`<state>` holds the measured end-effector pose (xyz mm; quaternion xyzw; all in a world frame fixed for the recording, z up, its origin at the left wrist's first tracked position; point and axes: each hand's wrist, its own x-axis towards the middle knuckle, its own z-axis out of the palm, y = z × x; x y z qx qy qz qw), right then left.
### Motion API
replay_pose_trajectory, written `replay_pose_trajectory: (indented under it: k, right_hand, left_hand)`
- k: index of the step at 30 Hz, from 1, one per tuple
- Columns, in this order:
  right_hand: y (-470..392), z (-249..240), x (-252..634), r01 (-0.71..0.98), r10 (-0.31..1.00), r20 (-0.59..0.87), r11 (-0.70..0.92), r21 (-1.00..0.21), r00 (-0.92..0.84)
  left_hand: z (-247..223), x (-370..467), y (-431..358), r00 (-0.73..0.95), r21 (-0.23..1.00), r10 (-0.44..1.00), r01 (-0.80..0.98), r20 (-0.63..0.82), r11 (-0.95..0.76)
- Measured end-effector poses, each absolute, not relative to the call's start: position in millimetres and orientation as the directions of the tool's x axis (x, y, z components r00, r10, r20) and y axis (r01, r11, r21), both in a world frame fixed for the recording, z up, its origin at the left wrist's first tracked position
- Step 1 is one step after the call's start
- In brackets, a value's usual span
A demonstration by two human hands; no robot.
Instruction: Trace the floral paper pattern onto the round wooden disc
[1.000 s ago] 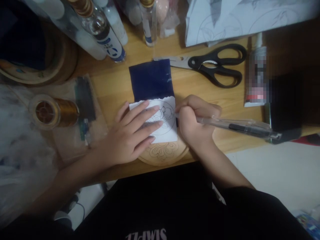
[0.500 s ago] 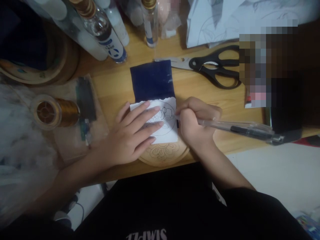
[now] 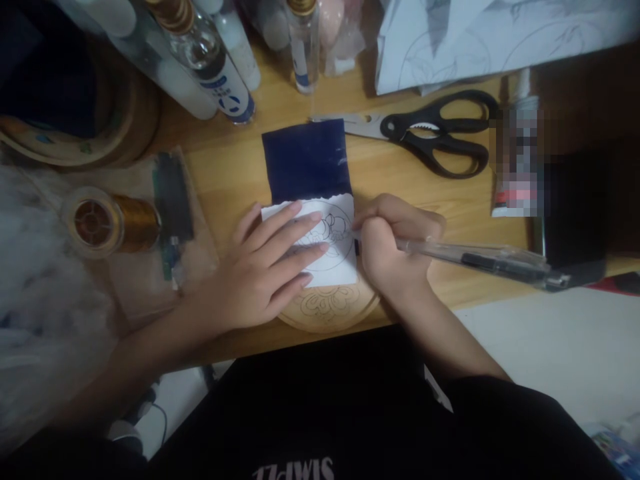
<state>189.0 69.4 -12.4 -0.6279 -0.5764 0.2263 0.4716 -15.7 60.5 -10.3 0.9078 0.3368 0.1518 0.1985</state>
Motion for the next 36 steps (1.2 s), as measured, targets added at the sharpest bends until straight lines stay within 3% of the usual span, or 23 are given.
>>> replay_pose_trajectory:
  k: [36]
  right_hand:
    - [69.3, -10.4, 189.7, 0.562, 0.952, 0.217, 0.06, -0.825, 0.217]
  left_hand:
    - [-10.2, -16.8, 60.4, 0.724, 0.459, 0.674, 0.554, 0.146, -0.695]
